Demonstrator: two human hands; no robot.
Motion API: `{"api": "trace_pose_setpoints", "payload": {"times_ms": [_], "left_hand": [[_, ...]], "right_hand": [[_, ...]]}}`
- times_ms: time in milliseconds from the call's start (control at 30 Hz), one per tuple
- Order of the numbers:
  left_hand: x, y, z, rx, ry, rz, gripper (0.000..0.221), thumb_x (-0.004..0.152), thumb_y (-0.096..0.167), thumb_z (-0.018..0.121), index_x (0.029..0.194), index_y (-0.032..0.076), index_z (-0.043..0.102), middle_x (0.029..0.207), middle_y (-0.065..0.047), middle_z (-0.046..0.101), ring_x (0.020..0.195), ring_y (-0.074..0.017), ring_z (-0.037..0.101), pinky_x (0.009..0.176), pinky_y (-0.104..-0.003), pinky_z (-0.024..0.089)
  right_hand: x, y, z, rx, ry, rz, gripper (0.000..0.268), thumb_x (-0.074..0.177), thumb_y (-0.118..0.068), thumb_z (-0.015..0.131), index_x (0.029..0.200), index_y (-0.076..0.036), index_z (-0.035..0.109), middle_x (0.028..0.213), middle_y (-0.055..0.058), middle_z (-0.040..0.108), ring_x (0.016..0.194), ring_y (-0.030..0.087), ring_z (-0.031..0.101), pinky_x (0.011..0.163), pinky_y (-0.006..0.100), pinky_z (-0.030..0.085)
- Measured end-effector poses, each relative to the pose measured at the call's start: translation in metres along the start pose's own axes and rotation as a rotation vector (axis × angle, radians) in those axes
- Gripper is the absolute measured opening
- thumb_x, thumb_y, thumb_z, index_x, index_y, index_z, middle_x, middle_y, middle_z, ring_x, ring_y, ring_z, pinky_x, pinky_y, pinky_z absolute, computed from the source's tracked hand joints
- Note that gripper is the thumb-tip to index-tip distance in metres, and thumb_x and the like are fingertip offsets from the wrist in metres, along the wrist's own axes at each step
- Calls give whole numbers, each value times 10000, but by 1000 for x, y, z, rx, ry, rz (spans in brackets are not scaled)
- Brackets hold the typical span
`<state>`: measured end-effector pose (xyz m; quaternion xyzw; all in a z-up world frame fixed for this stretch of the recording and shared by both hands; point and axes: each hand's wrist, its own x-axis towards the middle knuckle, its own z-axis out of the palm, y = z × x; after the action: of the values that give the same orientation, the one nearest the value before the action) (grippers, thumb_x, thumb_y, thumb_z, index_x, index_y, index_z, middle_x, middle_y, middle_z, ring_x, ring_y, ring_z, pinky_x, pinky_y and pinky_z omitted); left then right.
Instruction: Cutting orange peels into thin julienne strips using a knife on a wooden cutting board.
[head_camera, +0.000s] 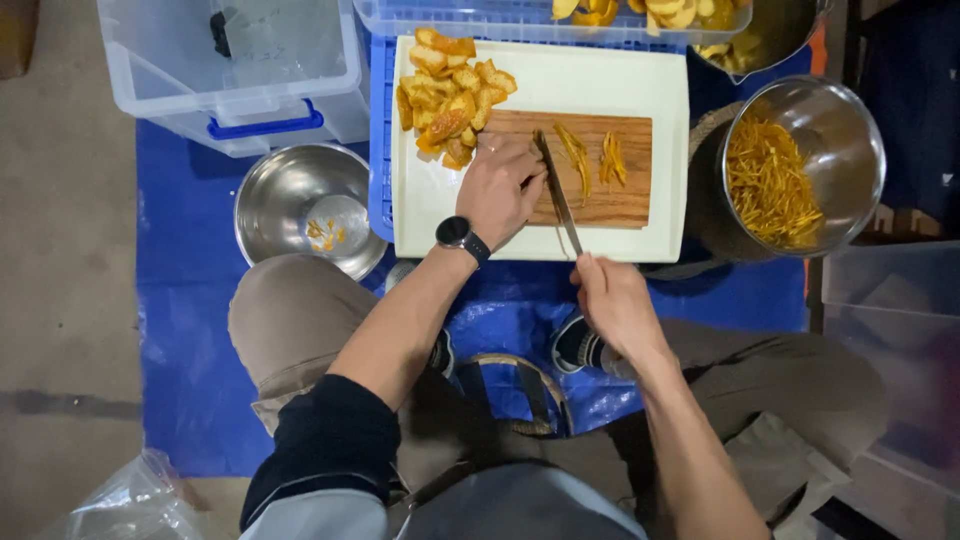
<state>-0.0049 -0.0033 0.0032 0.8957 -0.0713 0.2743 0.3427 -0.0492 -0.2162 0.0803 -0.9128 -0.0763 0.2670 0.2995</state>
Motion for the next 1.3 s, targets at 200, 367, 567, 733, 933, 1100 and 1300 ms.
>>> {"api": "trace_pose_setpoints", "payload": {"times_ms": [200,367,567,733,933,1100,1300], "left_hand": [[1,-3,0,14,-6,26,59,894,85,761,837,99,749,872,-77,708,939,-283,669,817,-343,491],[1,-3,4,69,6,59,64,877,93,768,821,106,742,826,-70,688,883,-284,660,780,-353,489],[4,4,-3,70,-4,31,66,877,108,776,827,113,734,808,-54,671,875,-277,651,755,-331,491],[10,20,2,82,-98,-90,96,939,130,691,882,94,759,893,-108,724,932,-326,675,813,-379,524],[48,-44,18,348,-95,76,192,944,58,638,1104,83,740,1126,-108,664,1119,-330,624,908,-385,544],[37,-41,33,515,-191,110,133,926,81,620,853,108,728,889,-68,615,917,-291,646,752,-342,539],[27,38,16,294,-207,-223,207,980,197,618,846,113,751,834,-82,660,862,-339,692,696,-385,533]], "right_hand": [[-3,16,7,2,20,46,514,1091,-395,394,910,-88,764,691,173,731,875,446,697,799,552,524],[13,0,15,44,115,24,486,1079,-392,433,910,-91,775,648,105,703,810,378,712,774,504,537],[-2,7,13,168,125,214,492,1071,-422,416,941,-122,783,681,90,724,759,282,737,776,441,564],[-4,12,-1,292,220,108,515,1117,-317,391,909,-8,746,561,98,598,515,254,641,571,389,524],[-6,15,-8,220,172,74,490,1104,-348,436,923,-42,773,580,141,662,700,347,722,722,471,540],[-2,26,-9,322,176,112,482,1103,-328,454,918,-6,761,554,140,638,548,292,671,597,413,523],[-6,26,-12,306,184,97,501,1108,-370,449,954,-16,768,579,118,649,592,312,686,589,443,519]]}}
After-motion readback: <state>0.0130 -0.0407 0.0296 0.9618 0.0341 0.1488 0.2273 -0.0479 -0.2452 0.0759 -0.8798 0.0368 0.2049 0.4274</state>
